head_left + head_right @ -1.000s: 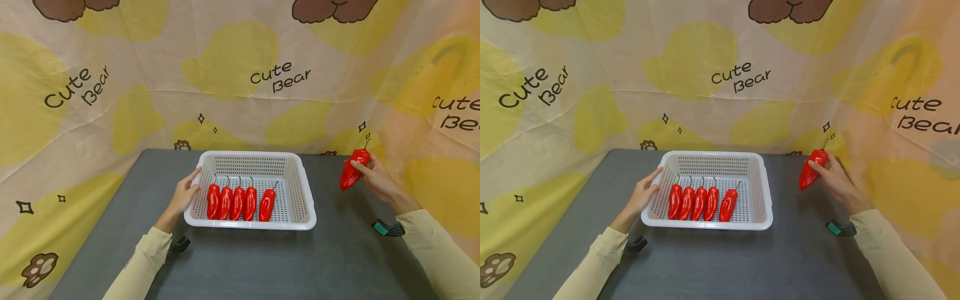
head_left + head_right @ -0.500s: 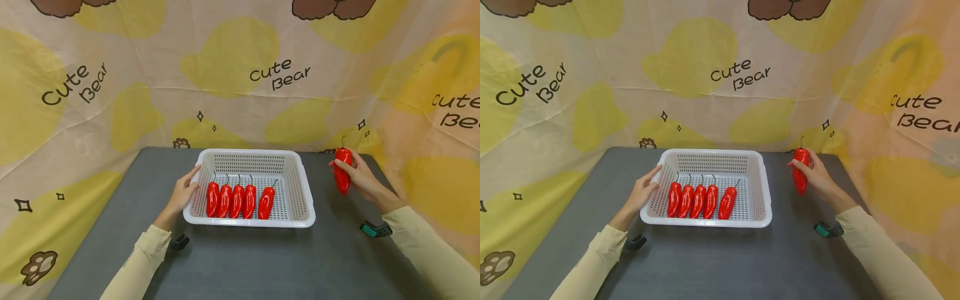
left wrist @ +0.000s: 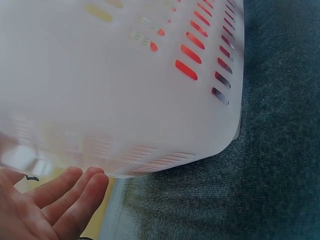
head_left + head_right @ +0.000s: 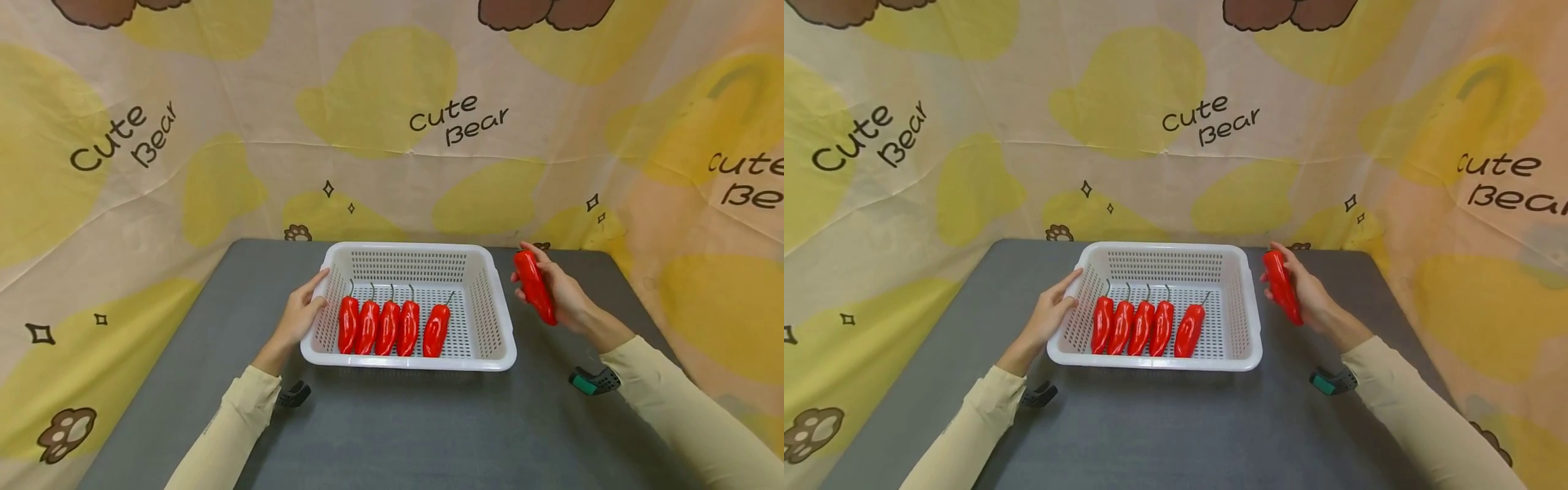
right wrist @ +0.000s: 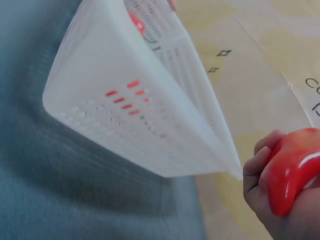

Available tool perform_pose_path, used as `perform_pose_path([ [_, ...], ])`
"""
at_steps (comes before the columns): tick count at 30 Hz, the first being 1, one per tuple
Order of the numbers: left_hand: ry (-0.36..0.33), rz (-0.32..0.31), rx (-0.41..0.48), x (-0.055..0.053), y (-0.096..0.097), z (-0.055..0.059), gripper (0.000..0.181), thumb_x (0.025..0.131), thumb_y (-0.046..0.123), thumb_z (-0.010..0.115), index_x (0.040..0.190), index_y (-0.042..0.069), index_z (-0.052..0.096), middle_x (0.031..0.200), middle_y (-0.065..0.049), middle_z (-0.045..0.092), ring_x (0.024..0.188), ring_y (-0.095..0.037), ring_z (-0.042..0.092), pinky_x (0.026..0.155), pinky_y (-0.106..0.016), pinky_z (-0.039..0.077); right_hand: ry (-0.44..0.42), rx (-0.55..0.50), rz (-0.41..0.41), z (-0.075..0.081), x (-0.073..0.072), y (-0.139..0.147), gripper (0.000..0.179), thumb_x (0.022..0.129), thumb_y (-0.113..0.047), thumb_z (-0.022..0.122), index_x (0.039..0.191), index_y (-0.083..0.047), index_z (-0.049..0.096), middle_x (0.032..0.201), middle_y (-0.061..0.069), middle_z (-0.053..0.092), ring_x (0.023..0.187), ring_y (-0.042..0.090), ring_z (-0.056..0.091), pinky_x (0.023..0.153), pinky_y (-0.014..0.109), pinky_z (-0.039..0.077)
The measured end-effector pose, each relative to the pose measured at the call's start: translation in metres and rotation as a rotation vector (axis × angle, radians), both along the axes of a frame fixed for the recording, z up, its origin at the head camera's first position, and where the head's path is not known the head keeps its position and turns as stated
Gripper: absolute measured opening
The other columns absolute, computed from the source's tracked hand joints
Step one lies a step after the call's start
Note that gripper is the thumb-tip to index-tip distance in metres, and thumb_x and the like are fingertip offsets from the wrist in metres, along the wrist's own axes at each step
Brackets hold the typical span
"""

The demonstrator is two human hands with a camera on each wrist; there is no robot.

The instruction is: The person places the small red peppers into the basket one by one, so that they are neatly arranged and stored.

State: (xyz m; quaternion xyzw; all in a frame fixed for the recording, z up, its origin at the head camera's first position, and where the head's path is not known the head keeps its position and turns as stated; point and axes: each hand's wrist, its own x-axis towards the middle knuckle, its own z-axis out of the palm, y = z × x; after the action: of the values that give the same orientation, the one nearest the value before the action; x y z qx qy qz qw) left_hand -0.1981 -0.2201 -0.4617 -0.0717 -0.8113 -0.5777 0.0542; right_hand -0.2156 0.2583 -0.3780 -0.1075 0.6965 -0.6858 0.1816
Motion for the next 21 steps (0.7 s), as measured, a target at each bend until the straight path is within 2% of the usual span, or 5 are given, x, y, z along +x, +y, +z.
perform_pose_path([
  [3,-0.003,-0.003,-0.006,0.000,0.000,-0.001,0.062,0.095,-0.001,0.044,0.156,0.009,0.039,0.150,-0.031,0.047,0.112,-0.052,0.063,0.080,-0.053,0.062,0.004,0.005,0.011,0.000,0.001,-0.003,0.058,0.110,-0.032,0.024,0.163,-0.032,-0.001,0.117,0.000,0.054,0.091,0.010,0.064,0.087,0.023,0.056],
  [7,0.000,-0.003,-0.006,0.000,0.000,-0.001,0.062,0.095,-0.001,0.043,0.156,0.010,0.040,0.151,-0.030,0.046,0.114,-0.052,0.062,0.082,-0.055,0.061,0.060,0.131,0.004,0.000,0.001,-0.005,0.063,0.109,-0.036,0.034,0.160,-0.038,-0.003,0.123,-0.001,0.050,0.101,0.009,0.062,0.085,0.026,0.054],
  [14,0.007,-0.003,-0.005,0.001,0.000,0.001,0.062,0.095,-0.001,0.043,0.156,0.009,0.039,0.151,-0.031,0.046,0.111,-0.053,0.063,0.078,-0.052,0.063,0.259,0.298,-0.045,-0.008,0.001,-0.009,0.056,0.107,-0.029,0.045,0.157,-0.028,0.019,0.130,0.017,0.045,0.091,0.011,0.064,0.078,0.027,0.059],
  [17,-0.002,-0.006,0.001,0.002,0.000,0.001,0.062,0.095,-0.001,0.043,0.156,0.009,0.039,0.151,-0.032,0.046,0.112,-0.053,0.063,0.079,-0.053,0.062,0.289,0.321,-0.068,-0.010,0.001,-0.011,0.054,0.107,-0.026,0.046,0.156,-0.020,0.025,0.136,0.024,0.043,0.093,0.012,0.062,0.077,0.026,0.059],
  [21,-0.002,-0.003,0.008,0.001,0.000,0.001,0.062,0.095,-0.001,0.044,0.155,0.010,0.040,0.151,-0.030,0.047,0.115,-0.053,0.061,0.082,-0.055,0.061,0.250,0.253,-0.079,-0.006,0.002,-0.015,0.057,0.108,-0.020,0.037,0.161,-0.021,0.017,0.150,0.027,0.029,0.102,0.013,0.058,0.080,0.024,0.058],
])
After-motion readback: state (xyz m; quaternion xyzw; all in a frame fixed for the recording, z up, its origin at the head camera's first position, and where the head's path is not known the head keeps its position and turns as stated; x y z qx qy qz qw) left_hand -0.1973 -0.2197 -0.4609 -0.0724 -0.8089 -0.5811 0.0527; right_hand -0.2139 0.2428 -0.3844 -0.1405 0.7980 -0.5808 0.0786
